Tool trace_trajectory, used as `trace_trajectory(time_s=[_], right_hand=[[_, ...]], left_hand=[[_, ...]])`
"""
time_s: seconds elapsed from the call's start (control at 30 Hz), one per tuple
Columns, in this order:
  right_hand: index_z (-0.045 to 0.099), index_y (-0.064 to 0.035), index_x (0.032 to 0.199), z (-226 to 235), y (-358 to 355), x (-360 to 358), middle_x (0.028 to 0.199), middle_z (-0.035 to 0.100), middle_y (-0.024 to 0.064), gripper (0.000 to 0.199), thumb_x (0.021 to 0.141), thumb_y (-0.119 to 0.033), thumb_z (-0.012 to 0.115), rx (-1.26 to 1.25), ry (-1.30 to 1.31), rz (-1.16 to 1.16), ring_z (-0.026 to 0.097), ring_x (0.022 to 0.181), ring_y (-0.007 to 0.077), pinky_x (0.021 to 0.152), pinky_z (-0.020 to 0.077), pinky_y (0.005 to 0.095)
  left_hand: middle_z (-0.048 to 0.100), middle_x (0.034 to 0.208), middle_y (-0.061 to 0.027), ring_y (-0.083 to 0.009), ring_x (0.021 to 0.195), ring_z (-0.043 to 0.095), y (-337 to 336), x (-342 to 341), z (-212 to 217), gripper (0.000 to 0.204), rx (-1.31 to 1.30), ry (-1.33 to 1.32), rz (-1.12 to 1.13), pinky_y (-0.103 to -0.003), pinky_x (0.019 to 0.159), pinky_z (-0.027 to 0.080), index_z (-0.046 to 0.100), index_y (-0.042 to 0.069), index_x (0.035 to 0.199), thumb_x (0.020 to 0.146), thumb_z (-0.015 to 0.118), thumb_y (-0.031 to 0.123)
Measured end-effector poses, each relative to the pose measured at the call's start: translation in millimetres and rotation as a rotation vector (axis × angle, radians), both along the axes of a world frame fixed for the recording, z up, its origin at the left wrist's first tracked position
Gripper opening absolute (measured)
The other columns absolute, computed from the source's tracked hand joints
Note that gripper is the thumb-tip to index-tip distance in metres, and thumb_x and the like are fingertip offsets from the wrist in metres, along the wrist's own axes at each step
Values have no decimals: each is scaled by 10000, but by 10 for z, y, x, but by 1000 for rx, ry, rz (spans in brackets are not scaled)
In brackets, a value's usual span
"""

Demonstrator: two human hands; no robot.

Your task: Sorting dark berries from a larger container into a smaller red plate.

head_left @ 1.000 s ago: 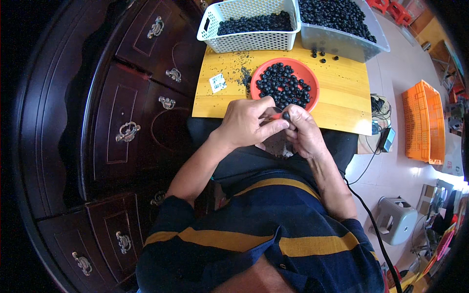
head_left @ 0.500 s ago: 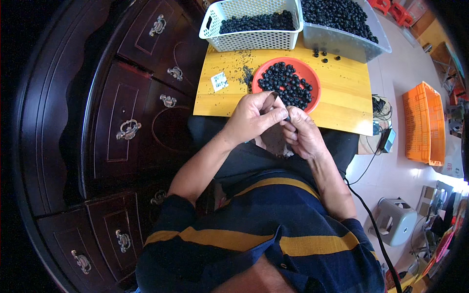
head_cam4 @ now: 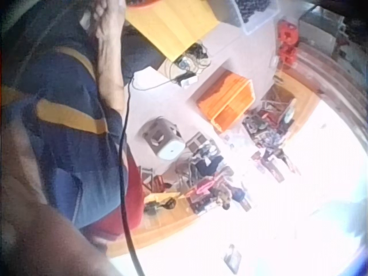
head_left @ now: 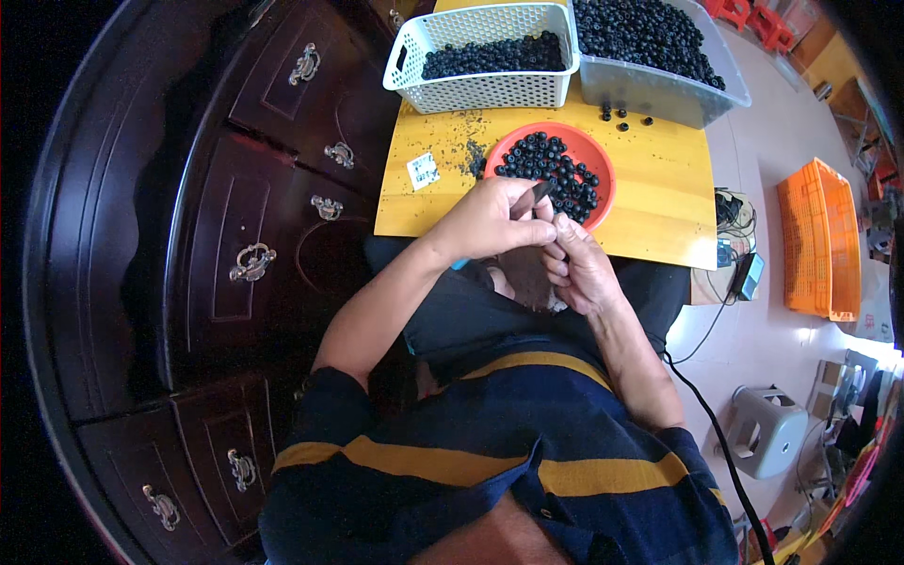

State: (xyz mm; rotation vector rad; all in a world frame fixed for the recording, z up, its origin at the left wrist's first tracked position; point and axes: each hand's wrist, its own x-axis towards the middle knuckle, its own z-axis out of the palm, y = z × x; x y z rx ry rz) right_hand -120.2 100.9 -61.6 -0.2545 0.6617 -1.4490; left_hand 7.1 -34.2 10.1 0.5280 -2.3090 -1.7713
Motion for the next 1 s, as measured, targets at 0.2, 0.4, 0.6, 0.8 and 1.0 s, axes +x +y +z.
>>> trace_trajectory(time_s=[0.2, 0.4, 0.6, 0.8, 1.0], right_hand=[[552, -117, 899, 56, 57, -37, 696, 429, -68, 316, 1028, -404, 530, 26, -49, -8, 342, 523, 25, 424, 254, 170], [550, -140, 1119, -48, 18, -55, 732, 434, -50, 272, 1037, -397, 514, 19, -140, 15, 369, 551, 32, 438, 263, 166], [574, -100, 1058, -8, -99, -62, 759, 451, -49, 249, 1046, -340, 508, 49, -351, 20, 376, 562, 31, 430, 279, 171], [573, -83, 1027, 4, -403, -215, 751, 467, -47, 198, 1044, -273, 519, -66, -354, -45, 384, 562, 34, 425, 290, 166], [558, -77, 1029, -202, -331, -286, 748, 463, -41, 207, 1050, -276, 504, 15, -403, -131, 384, 565, 42, 426, 292, 177]], left_hand=[[548, 674, 85, 2, 615, 453, 18, -82, -76, 116, 145, -7, 50, -203, 549, 370, 668, 51, 867, 874, 746, 137], [517, 675, 99, 2, 631, 440, -72, -97, -11, 123, -56, -61, -26, -200, 565, 364, 675, 42, 900, 847, 760, 113], [507, 638, 80, -17, 594, 447, -545, -249, 96, 160, -356, -80, 124, -225, 541, 389, 698, 22, 942, 849, 746, 143], [517, 622, 57, -27, 566, 460, -791, -345, 205, 202, -520, -85, 115, -234, 520, 382, 702, 22, 998, 851, 737, 157], [630, 656, -64, -141, 614, 588, -854, -39, -322, 232, -485, -232, 397, -334, 625, 483, 706, 14, 877, 859, 666, 241]])
